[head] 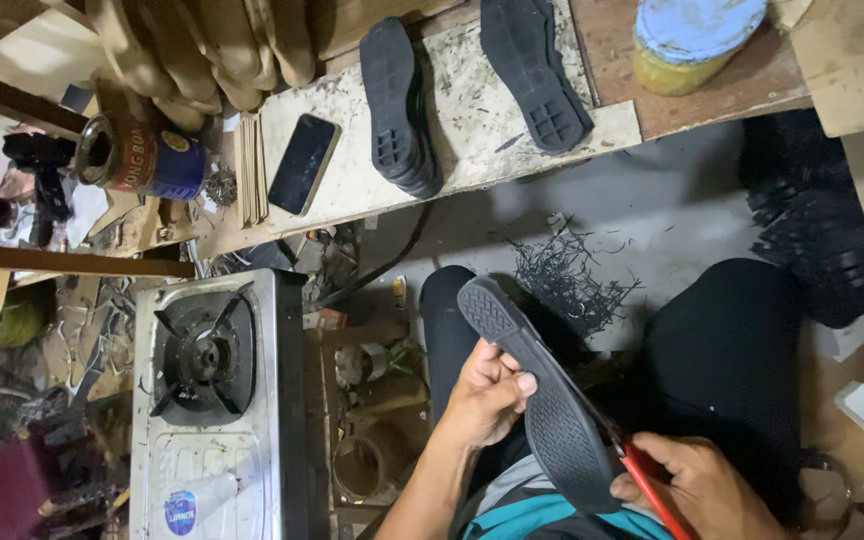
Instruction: The person sits on the workshop floor and trims excess rubber from the edges of shoe soles using red-handled shears. They rotate each sole to cut around its perimeter, letting rubber scraps fall onto the floor, and set finished soles on the workbench.
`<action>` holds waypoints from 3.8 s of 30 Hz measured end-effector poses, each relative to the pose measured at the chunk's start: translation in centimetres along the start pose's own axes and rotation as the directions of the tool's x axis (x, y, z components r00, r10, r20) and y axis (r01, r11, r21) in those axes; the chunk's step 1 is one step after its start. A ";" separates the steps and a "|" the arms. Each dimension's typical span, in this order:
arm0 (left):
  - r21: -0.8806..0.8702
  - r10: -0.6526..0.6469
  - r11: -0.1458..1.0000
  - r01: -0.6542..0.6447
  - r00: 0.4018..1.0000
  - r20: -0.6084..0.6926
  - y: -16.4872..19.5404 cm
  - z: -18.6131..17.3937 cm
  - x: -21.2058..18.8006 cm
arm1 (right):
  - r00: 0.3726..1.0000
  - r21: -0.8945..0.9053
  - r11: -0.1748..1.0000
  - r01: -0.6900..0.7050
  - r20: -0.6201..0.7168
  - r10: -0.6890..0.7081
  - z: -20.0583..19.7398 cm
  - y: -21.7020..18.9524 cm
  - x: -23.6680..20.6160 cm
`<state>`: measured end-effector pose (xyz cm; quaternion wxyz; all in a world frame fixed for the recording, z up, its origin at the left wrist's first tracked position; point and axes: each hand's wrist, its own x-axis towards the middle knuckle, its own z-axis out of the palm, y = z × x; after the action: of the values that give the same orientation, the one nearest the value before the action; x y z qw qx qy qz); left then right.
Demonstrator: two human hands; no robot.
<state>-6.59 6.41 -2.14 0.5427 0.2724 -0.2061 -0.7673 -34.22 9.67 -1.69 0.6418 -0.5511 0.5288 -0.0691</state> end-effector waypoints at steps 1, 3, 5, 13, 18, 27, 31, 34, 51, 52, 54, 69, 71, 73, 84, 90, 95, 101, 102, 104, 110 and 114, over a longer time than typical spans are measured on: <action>-0.066 -0.002 0.998 0.004 1.000 0.028 0.2 0.3 0.1 | 0.997 0.052 0.996 0.078 0.017 -0.079 0.2 0.3 0.1; -0.121 -0.042 0.992 0.040 0.999 -0.014 0.4 1.0 0.2 | 0.971 0.160 0.960 0.229 0.034 -0.237 0.6 0.7 0.4; -0.160 -0.067 0.985 0.061 0.997 -0.038 0.6 1.3 0.2 | 0.997 0.206 0.977 0.064 0.037 -0.073 1.0 1.0 0.6; -0.261 0.028 0.965 -0.021 0.999 0.023 -0.3 -0.9 0.2 | 0.990 0.295 0.951 -0.091 0.128 0.055 0.5 1.8 1.2; -0.242 -0.141 0.961 0.137 0.990 0.001 -0.7 -0.5 -0.5 | 0.981 0.022 0.981 0.192 -0.005 -0.192 0.5 -1.1 0.7; -0.178 -0.233 0.959 0.220 0.971 -0.059 0.7 2.6 -1.0 | 0.993 0.013 0.994 -0.105 -0.058 0.105 0.7 -2.7 1.2; -0.214 -0.219 0.956 0.200 0.973 -0.069 0.5 2.5 -0.8 | 0.968 0.249 0.936 0.250 -0.069 -0.240 0.7 -0.9 2.5; -0.224 -0.078 0.970 0.091 0.995 0.068 0.3 1.4 -0.6 | 0.994 0.188 0.978 0.095 -0.065 -0.084 0.4 -0.8 3.2; 0.080 0.222 0.974 -0.214 0.967 -0.124 4.0 2.9 2.7 | 0.742 -0.310 0.870 0.384 -0.457 -0.490 -1.3 -10.4 -0.1; 0.106 0.233 0.969 -0.221 0.965 -0.122 3.7 2.9 2.3 | 0.752 -0.361 0.869 0.339 -0.451 -0.481 -1.4 -11.1 -0.3; 0.125 0.244 0.965 -0.231 0.965 -0.101 3.1 3.0 1.6 | 0.770 -0.458 0.855 0.244 -0.445 -0.458 -1.4 -12.1 -0.6; 0.609 0.097 0.782 -0.133 0.991 0.093 6.1 3.7 -0.6 | 0.910 -0.454 0.890 0.038 -0.353 -0.219 -2.4 -10.3 -1.5; 0.713 0.085 0.678 -0.180 0.982 0.167 7.8 4.0 -0.6 | 0.827 -0.551 0.792 0.263 -0.294 -0.480 -3.1 -8.0 -1.7; 0.790 0.063 0.552 -0.266 0.958 0.278 9.4 4.4 -0.5 | 0.776 -0.599 0.709 0.371 -0.219 -0.591 -3.8 -5.5 -1.9; 0.827 -0.101 0.502 -0.251 0.933 0.345 11.0 4.9 -0.2 | 0.937 -0.629 0.740 0.239 -0.052 -0.346 -5.7 -1.2 -2.1; 0.794 -0.077 0.542 -0.274 0.925 0.372 9.3 4.9 0.3 | 0.950 -0.615 0.785 0.081 -0.189 -0.247 -3.6 -4.3 -1.8; 0.829 -0.104 0.492 -0.266 0.927 0.360 9.7 5.3 0.2 | 0.953 -0.639 0.749 0.174 -0.082 -0.291 -4.1 -4.6 -1.9; 0.868 -0.147 0.377 -0.323 0.904 0.401 11.6 6.2 0.2 | 0.954 -0.640 0.737 0.217 -0.021 -0.299 -4.7 -1.5 -1.9; 0.882 -0.158 0.341 -0.324 0.905 0.394 11.7 6.4 0.2 | 0.953 -0.635 0.729 0.254 0.038 -0.299 -5.1 -0.7 -1.8; 0.898 -0.179 0.277 -0.343 0.900 0.399 12.1 6.7 0.4 | 0.979 -0.713 0.674 0.193 0.092 -0.183 -5.5 1.0 -1.8; 0.887 -0.196 0.181 -0.425 0.868 0.456 12.0 6.8 0.8 | 0.720 -0.737 0.259 0.625 0.416 -0.555 -7.8 4.9 -1.9; 0.867 -0.099 0.340 -0.364 0.903 0.418 11.2 5.8 0.7 | 0.944 -0.531 0.794 0.297 0.035 -0.329 -7.3 3.6 -1.9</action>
<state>-2.42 2.25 9.08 0.2978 0.3507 -0.7328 -0.5014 -42.39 7.70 -2.15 0.4289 -0.7835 0.4475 -0.0425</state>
